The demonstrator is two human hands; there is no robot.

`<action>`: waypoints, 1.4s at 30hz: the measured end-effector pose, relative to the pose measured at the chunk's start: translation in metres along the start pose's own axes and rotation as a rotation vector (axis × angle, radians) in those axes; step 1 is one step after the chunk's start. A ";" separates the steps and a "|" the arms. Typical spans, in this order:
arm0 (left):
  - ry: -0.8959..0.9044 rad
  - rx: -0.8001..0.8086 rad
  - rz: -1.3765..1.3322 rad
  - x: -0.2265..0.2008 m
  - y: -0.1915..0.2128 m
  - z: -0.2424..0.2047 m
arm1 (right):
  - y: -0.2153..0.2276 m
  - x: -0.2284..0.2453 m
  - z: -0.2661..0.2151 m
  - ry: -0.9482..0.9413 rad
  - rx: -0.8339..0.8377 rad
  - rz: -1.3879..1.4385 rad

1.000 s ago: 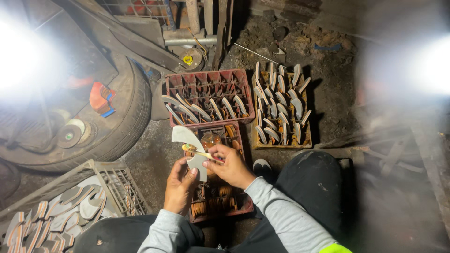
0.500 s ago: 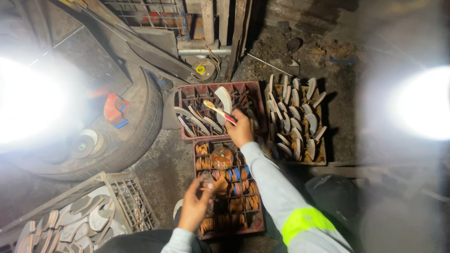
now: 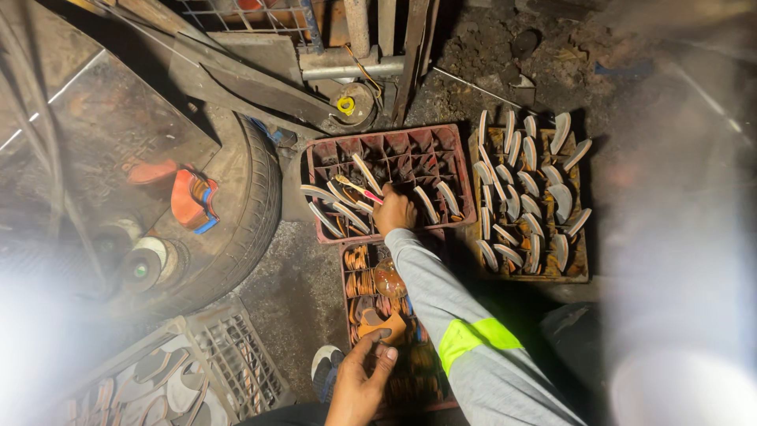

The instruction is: The person sits on the floor and uses a small brush to apply a brown adhesive from a jar onto curved gray and orange parts. They pick each part from a crate, coat it, and place it into a red crate.

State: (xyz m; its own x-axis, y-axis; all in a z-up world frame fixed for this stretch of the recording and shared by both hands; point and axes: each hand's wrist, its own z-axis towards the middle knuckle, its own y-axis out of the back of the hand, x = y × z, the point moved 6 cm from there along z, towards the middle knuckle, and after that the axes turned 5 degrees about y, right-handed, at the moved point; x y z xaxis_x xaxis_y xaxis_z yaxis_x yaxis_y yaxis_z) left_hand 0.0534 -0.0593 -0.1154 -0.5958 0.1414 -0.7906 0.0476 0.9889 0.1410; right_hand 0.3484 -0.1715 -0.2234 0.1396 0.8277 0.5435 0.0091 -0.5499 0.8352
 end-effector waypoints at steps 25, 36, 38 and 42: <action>-0.113 -0.064 0.145 -0.049 0.017 -0.011 | 0.142 -0.003 -0.012 0.214 -0.257 0.299; -0.305 -0.381 0.329 -0.021 0.055 -0.024 | 0.267 -0.012 -0.164 0.411 0.072 0.347; -0.341 -0.438 0.378 -0.012 0.056 -0.015 | 0.275 -0.023 -0.195 0.385 0.064 0.201; -0.424 -0.405 0.756 0.020 0.026 0.012 | 0.266 -0.043 -0.203 0.266 0.177 0.175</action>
State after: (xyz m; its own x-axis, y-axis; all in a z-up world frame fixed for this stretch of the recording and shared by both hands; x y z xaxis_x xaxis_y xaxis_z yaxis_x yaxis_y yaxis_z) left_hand 0.0526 -0.0305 -0.1352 -0.1773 0.8199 -0.5444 -0.0273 0.5489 0.8355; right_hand 0.1438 -0.3306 -0.0079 -0.1078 0.7065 0.6994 0.1823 -0.6775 0.7125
